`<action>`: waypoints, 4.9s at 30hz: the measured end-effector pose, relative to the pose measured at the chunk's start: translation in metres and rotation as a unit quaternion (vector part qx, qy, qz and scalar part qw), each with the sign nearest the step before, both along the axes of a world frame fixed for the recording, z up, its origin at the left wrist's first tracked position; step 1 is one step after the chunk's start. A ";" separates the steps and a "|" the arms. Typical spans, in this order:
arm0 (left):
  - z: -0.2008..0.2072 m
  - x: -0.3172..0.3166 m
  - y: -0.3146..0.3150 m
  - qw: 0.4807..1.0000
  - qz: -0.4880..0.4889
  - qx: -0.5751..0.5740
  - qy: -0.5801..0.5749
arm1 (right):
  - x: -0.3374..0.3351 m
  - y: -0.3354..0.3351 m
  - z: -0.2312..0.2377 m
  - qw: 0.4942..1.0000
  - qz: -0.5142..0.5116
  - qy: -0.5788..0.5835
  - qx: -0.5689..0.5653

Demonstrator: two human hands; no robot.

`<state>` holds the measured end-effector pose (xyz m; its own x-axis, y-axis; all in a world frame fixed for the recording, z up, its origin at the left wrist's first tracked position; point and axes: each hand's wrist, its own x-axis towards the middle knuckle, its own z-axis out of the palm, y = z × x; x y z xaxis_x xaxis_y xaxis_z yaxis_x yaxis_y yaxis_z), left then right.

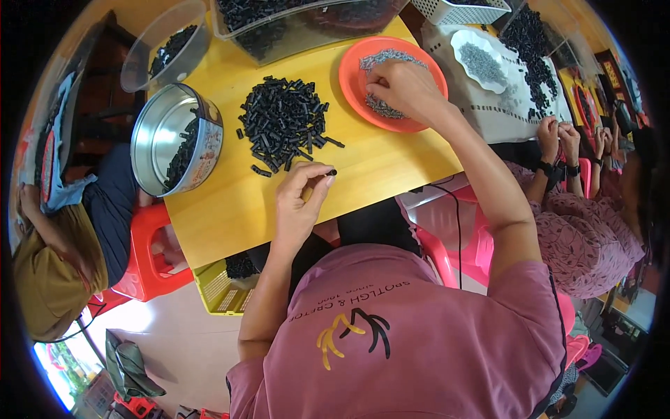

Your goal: Assembling small black plastic tubes with grey inserts by hand.

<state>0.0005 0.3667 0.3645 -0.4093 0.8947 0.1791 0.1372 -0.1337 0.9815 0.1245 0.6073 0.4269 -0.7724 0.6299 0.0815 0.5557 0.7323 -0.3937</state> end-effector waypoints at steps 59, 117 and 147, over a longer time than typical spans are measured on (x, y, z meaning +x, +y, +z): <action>0.028 0.018 -0.014 0.967 0.039 0.009 -0.252 | 0.016 -0.142 -0.009 0.936 0.116 0.313 -0.112; 0.016 -0.013 -0.045 0.972 0.027 -0.020 -0.233 | -0.021 -0.137 -0.024 0.783 0.024 0.316 -0.535; 0.010 -0.022 -0.062 0.976 0.076 -0.030 -0.202 | -0.005 -0.113 -0.048 0.984 -0.001 0.176 0.000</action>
